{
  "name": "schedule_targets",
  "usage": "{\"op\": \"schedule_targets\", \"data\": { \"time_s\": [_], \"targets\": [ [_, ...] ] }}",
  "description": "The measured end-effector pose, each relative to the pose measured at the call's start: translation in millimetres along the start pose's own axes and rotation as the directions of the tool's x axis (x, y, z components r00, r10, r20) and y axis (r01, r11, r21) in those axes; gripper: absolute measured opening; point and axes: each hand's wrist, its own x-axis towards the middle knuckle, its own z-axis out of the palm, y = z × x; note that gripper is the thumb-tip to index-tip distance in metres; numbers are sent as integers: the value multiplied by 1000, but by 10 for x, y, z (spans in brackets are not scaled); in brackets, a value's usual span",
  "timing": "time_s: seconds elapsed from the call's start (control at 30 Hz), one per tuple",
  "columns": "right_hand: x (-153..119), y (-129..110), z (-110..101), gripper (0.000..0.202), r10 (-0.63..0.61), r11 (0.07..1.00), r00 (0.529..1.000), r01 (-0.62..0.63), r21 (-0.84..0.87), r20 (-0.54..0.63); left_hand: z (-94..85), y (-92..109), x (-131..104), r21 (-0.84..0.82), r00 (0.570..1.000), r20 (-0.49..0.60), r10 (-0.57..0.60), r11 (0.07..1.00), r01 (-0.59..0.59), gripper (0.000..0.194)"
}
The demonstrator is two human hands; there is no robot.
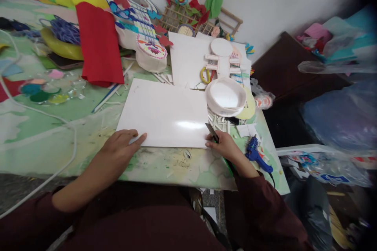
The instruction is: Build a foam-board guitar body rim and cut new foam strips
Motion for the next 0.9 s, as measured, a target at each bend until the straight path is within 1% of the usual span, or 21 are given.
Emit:
{"op": "schedule_targets", "data": {
  "time_s": [0.17, 0.3, 0.4, 0.47, 0.5, 0.6, 0.67, 0.73, 0.8, 0.9],
  "targets": [
    [-3, 28, 11, 17, -34, 999, 999, 34, 12, 4, -35, 74, -75, 12, 1000, -5, 12, 1000, -12, 47],
    [-2, 24, -8, 18, -37, 999, 999, 37, -13, 33, -53, 108, -152, 25, 998, 33, 59, 998, -60, 47],
    [-3, -12, -102, 16, -100, 991, 993, 104, -81, 57, -65, 135, -156, 25, 996, 53, 73, 997, -74, 41],
    [-1, -84, -205, 17, -140, 979, 989, 145, -145, 39, -74, 157, -133, 32, 996, 43, 76, 996, -77, 35],
    [2, -143, -258, 20, -144, 974, 989, 145, -173, 16, -78, 169, -119, 38, 996, 40, 75, 996, -76, 33],
    [26, -433, -356, 22, -168, 960, 986, 167, -226, 15, -82, 202, -82, 74, 997, 36, 70, 995, -73, 31],
    [63, -714, -321, 22, -235, 934, 971, 239, -264, 50, -76, 221, -75, 101, 998, 25, 60, 993, -63, 30],
    [126, -1026, -198, 21, -314, 894, 943, 332, -299, 109, -62, 233, -84, 102, 999, 6, 43, 994, -43, 30],
    [215, -1318, -14, 21, -370, 830, 903, 427, -358, 219, -45, 238, -106, 80, 1000, -8, 23, 997, -22, 30],
    [368, -1639, 290, 21, -421, 657, 821, 568, -495, 385, -30, 237, -142, 67, 1000, 17, -4, 998, 2, 33]
  ]
}}
